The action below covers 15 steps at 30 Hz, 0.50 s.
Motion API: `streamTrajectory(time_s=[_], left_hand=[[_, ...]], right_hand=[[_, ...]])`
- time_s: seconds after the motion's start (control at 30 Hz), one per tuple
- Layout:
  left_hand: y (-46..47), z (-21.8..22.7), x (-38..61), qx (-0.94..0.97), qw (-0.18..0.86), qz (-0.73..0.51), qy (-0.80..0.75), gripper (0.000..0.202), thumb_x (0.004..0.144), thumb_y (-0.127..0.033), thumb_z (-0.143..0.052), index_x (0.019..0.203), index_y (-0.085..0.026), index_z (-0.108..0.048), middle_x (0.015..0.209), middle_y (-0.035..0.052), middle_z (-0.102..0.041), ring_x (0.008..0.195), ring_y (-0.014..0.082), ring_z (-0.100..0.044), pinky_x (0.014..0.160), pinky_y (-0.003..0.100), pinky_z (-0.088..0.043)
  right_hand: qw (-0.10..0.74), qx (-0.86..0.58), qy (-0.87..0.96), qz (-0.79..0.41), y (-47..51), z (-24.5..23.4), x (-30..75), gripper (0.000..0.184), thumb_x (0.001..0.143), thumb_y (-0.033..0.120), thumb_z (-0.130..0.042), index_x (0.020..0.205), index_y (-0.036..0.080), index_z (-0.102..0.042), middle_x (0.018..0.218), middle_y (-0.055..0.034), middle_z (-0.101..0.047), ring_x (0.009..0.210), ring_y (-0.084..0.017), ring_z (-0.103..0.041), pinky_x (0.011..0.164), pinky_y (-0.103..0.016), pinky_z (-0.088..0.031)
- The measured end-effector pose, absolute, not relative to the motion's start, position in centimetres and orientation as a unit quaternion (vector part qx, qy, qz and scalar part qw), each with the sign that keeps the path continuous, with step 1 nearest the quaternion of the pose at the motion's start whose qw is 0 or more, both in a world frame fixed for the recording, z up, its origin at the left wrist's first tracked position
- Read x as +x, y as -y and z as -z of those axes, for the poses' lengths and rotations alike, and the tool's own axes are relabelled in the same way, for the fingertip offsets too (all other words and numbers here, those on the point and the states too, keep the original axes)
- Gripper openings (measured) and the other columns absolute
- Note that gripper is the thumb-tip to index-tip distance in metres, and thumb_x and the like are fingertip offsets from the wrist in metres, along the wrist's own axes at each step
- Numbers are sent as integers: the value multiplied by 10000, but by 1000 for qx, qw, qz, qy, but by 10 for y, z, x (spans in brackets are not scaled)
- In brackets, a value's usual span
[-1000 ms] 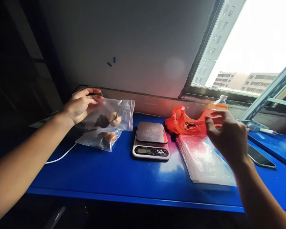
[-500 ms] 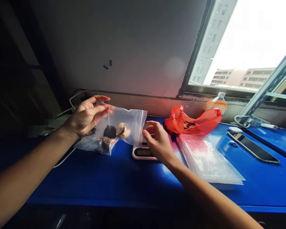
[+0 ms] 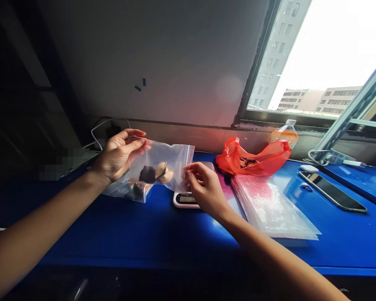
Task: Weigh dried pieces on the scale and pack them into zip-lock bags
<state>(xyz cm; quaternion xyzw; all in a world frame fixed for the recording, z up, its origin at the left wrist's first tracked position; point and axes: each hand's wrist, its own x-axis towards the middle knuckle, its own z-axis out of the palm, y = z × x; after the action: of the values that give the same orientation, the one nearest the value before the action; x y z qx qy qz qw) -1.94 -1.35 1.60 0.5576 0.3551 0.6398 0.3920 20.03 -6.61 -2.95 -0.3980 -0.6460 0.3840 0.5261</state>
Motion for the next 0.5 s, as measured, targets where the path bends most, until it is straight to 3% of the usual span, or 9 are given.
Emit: streamTrajectory(time_s=[0.13,0.2,0.37,0.43,0.5], left_hand=[[3,-6,-22,565,390,-613,-390,204,740,-217,-655,925,-176,-579,825,34,-692,745,136,-642,729,265,-476],[-1,-1,-23,603,337,-586,-423,221,759,-234,-626,963,-178,-564,904,60,-678,831,175,-641,777,318,-490],[16,5,-10,741,-99,-499,-439,309,732,-163,-631,1037,-158,-583,1144,124,-555,1130,276,-497,999,442,-384],[35,6,2,787,-136,-449,-400,176,808,-171,-563,982,-163,-587,1004,90,-585,993,234,-550,918,392,-439],[53,8,15,839,-63,-395,-369,108,854,-190,-528,948,-173,-578,838,32,-593,750,157,-574,745,300,-480]], right_hand=[[516,-411,635,-402,66,29,201,242,801,381,-557,877,153,-587,778,-37,-599,644,-129,-593,551,-277,-507],[513,-413,639,-396,65,29,201,244,795,368,-557,891,147,-591,751,-35,-599,645,-131,-591,566,-285,-512],[526,-399,650,-378,66,31,202,292,775,322,-586,1012,157,-544,730,-9,-605,633,-126,-596,579,-281,-521],[527,-391,657,-372,67,32,201,295,784,291,-575,1048,167,-528,704,11,-595,610,-116,-588,582,-273,-512],[524,-385,671,-357,69,33,199,268,792,264,-565,1042,176,-535,703,20,-588,620,-109,-586,607,-269,-503]])
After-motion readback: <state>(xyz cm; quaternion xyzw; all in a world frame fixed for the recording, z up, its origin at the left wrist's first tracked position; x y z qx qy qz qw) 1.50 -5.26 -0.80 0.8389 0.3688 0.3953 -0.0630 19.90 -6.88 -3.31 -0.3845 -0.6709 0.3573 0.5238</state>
